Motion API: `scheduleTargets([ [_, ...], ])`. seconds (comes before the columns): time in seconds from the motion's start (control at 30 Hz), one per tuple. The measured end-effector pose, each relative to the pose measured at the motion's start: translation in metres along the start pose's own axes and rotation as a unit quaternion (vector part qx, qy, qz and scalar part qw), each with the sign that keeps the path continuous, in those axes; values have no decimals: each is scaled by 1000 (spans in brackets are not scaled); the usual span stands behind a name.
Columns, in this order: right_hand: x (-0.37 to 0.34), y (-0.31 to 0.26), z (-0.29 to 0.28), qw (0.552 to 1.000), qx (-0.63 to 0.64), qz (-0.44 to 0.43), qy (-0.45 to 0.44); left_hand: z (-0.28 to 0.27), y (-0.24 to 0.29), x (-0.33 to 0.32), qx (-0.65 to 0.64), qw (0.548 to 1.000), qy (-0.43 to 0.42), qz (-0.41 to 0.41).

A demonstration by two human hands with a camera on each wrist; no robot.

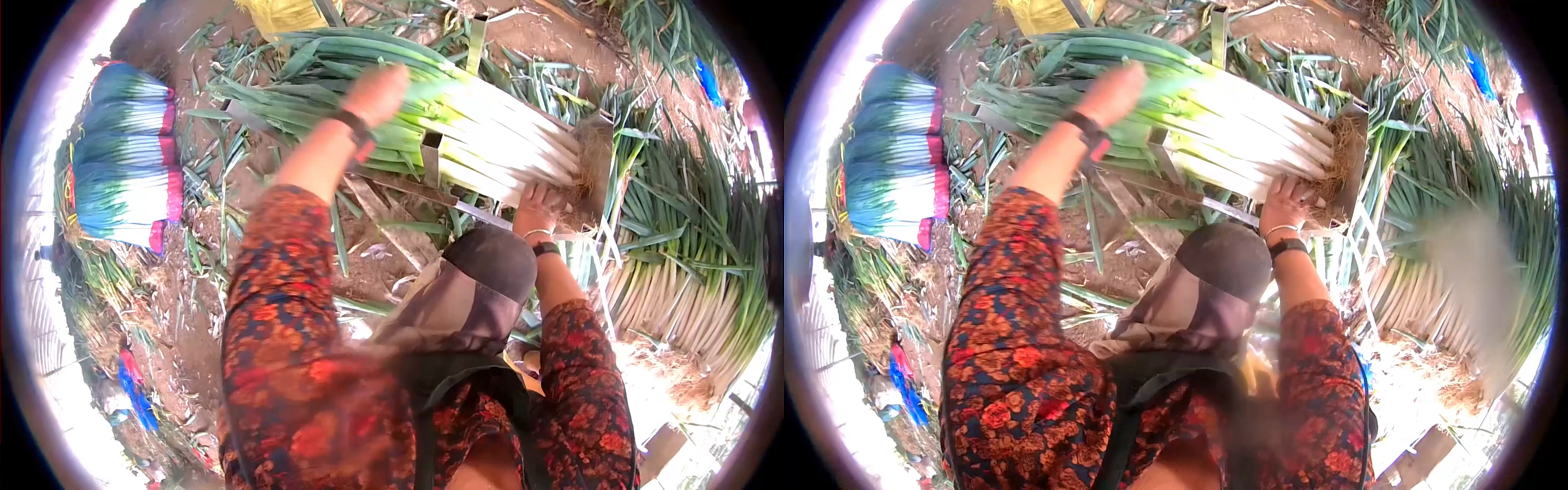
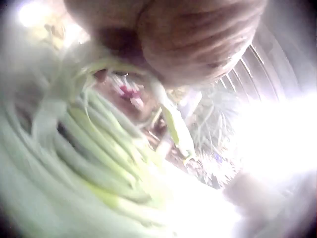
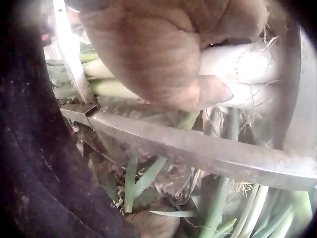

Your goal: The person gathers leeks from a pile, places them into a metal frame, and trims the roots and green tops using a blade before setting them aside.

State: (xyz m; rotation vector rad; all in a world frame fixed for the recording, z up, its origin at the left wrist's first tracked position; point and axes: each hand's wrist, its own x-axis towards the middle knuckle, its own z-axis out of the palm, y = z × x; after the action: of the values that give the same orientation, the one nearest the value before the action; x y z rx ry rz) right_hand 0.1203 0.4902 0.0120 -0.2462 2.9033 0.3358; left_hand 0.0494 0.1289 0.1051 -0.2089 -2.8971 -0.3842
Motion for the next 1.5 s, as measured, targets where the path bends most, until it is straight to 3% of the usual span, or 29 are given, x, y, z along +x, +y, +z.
scheduleTargets([
  [0.07,-2,0,-1,1000,9,-7,2,-65,-35,1,133,988,76,12],
  [0.13,0,0,0,1000,-11,-5,7,-102,-104,-5,257,952,149,-67],
  [0.2,2,0,3,1000,3,-4,2,-136,-144,-14,406,861,154,-263],
  [0.27,2,0,2,1000,7,-3,-12,-163,-129,-33,471,816,136,-307],
  [0.37,3,-1,3,1000,6,-4,-21,-137,-109,-47,509,788,324,-122],
  [0.43,6,-1,18,999,2,-1,-43,-76,-118,-55,264,943,182,-87],
  [0.47,8,2,25,998,16,-9,-59,-26,-114,-64,175,971,149,-70],
  [0.5,7,6,38,999,0,-36,9,16,-98,-75,80,990,109,-47],
  [0.53,6,4,30,999,27,-30,-18,36,-54,-92,170,978,-35,-119],
  [0.57,9,0,17,994,-48,-23,-97,73,-75,-100,159,980,-17,-122],
  [0.63,11,-7,44,997,-79,-3,-9,90,-93,-100,202,973,-51,-103],
  [0.67,25,-11,59,997,-72,34,-22,92,-96,-97,229,963,-96,-109],
  [0.73,8,-6,20,999,31,16,17,54,-68,-75,229,939,-181,-181],
  [0.8,1,-1,4,996,84,16,-20,6,-12,-35,235,901,-299,-211],
  [0.87,-13,2,8,996,85,8,25,-4,-12,4,111,974,-182,-79],
  [0.9,-24,6,14,986,154,-15,64,-9,-5,26,-6,997,-73,10],
  [0.93,-37,13,19,969,220,-39,103,-39,58,35,-85,996,-31,4],
  [0.97,-57,17,22,967,221,-55,119,-57,105,40,-132,988,39,63],
  [1.0,-81,25,28,954,213,-78,197,-77,154,34,-194,977,49,80],
  [1.07,-123,31,61,920,332,-92,187,-109,252,12,-267,954,44,130],
  [1.1,-143,39,77,932,338,-55,120,-117,292,-3,-277,946,29,165],
  [1.2,-181,81,131,940,313,94,-98,-103,367,-42,-483,835,-164,205],
  [1.27,-182,129,185,893,287,238,-251,-62,394,-54,-506,794,-251,226],
  [1.3,-188,158,185,892,231,293,-255,-41,405,-59,-504,784,-279,230],
  [1.33,-182,197,211,833,275,332,-346,-6,412,-64,-541,749,-327,197],
  [1.37,-185,221,238,836,206,416,-293,20,419,-68,-571,727,-354,143],
  [1.43,-190,293,247,813,246,473,-234,48,427,-63,-539,738,-402,59],
  [1.47,-191,321,241,826,230,457,-238,43,433,-58,-525,738,-423,23],
  [1.5,-188,350,283,888,86,336,-302,40,437,-49,-539,741,-399,18],
])
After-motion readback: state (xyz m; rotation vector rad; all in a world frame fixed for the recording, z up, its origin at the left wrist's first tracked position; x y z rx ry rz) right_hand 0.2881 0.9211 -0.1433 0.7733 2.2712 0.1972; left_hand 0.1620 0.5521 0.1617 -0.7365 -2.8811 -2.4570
